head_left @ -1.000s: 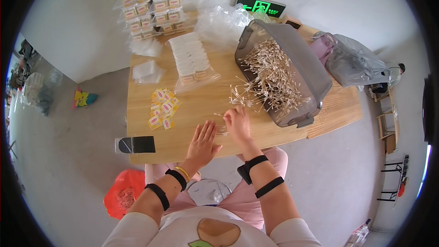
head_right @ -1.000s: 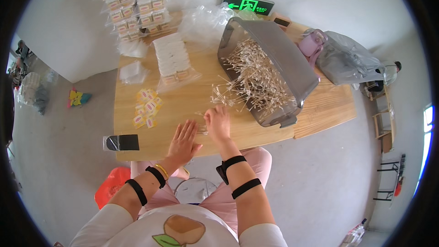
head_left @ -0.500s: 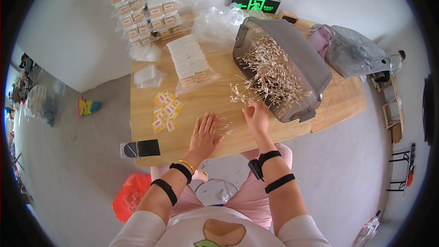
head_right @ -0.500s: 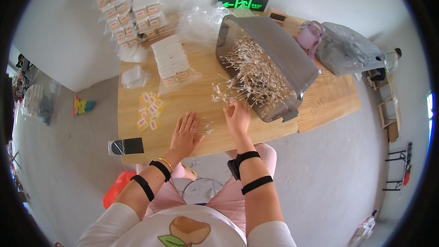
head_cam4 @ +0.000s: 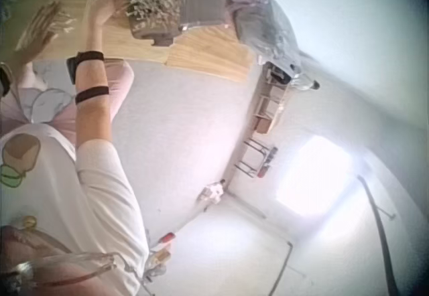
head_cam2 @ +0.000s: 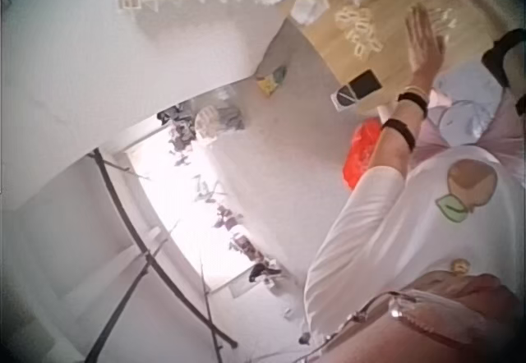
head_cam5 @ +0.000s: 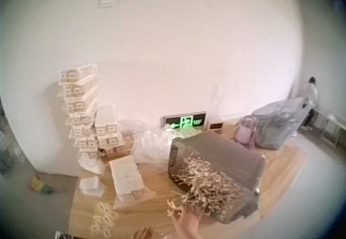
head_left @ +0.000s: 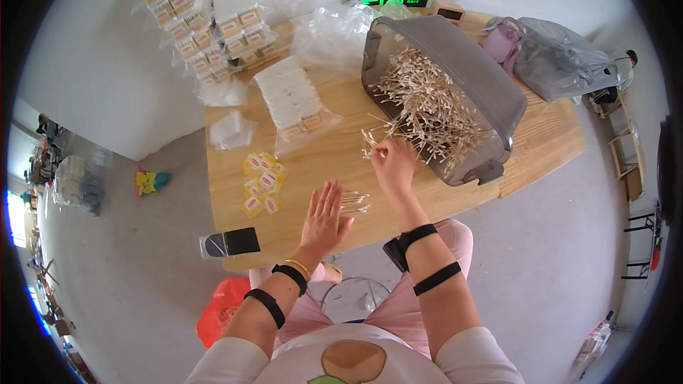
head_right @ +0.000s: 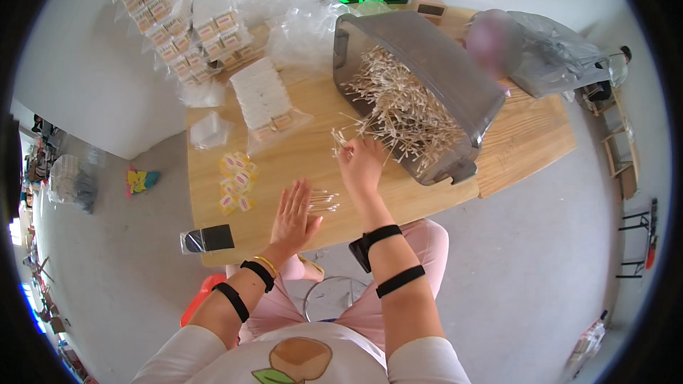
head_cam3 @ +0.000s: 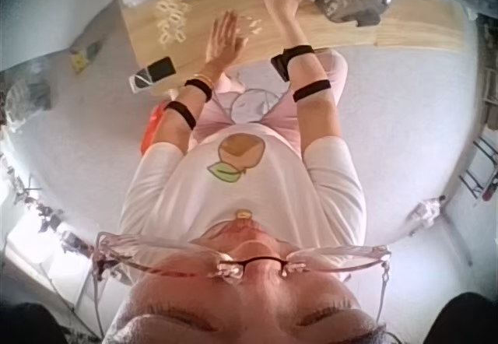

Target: Counting and packaging plastic sleeves of a manufactured commodity and arranging loose swabs on a workbench.

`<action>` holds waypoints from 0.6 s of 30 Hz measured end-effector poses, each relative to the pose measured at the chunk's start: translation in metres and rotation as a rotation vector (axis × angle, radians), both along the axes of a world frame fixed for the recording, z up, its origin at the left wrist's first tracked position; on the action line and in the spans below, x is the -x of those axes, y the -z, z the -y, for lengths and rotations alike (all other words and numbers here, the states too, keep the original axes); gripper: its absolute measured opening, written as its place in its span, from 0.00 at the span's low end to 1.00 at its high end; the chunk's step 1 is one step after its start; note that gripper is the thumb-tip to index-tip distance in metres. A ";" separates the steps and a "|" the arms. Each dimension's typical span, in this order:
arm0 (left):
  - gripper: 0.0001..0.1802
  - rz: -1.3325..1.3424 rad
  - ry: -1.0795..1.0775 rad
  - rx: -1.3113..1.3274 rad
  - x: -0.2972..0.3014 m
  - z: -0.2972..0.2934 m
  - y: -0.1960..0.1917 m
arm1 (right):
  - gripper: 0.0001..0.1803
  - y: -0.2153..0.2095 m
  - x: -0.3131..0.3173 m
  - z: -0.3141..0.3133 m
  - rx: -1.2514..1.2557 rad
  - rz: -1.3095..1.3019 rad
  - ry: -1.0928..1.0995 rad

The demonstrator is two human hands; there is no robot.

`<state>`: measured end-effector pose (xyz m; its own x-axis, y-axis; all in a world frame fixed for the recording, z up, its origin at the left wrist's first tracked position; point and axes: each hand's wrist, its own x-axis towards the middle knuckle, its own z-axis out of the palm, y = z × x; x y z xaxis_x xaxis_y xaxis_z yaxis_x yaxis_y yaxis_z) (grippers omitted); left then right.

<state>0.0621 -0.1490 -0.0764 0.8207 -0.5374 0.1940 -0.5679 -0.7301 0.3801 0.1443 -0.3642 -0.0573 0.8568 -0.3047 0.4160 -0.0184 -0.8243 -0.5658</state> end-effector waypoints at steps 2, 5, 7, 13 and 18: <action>0.41 0.000 0.008 0.006 -0.002 0.000 -0.001 | 0.08 0.003 -0.019 -0.014 0.110 0.027 0.022; 0.41 -0.016 0.005 0.009 -0.002 0.000 -0.002 | 0.07 0.011 -0.034 -0.025 0.169 -0.025 0.125; 0.41 -0.036 0.004 0.022 -0.003 0.001 -0.003 | 0.06 0.018 -0.038 -0.027 0.206 -0.058 0.159; 0.43 0.000 0.026 0.002 -0.002 -0.003 -0.002 | 0.05 0.004 -0.030 -0.031 0.090 -0.080 -0.054; 0.43 -0.025 -0.015 0.060 0.000 -0.004 -0.003 | 0.05 -0.006 0.018 -0.022 0.127 -0.108 -0.364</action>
<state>0.0622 -0.1451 -0.0733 0.8334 -0.5133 0.2048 -0.5471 -0.7138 0.4372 0.1265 -0.3422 -0.0508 0.9403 0.0748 0.3322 0.2336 -0.8513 -0.4697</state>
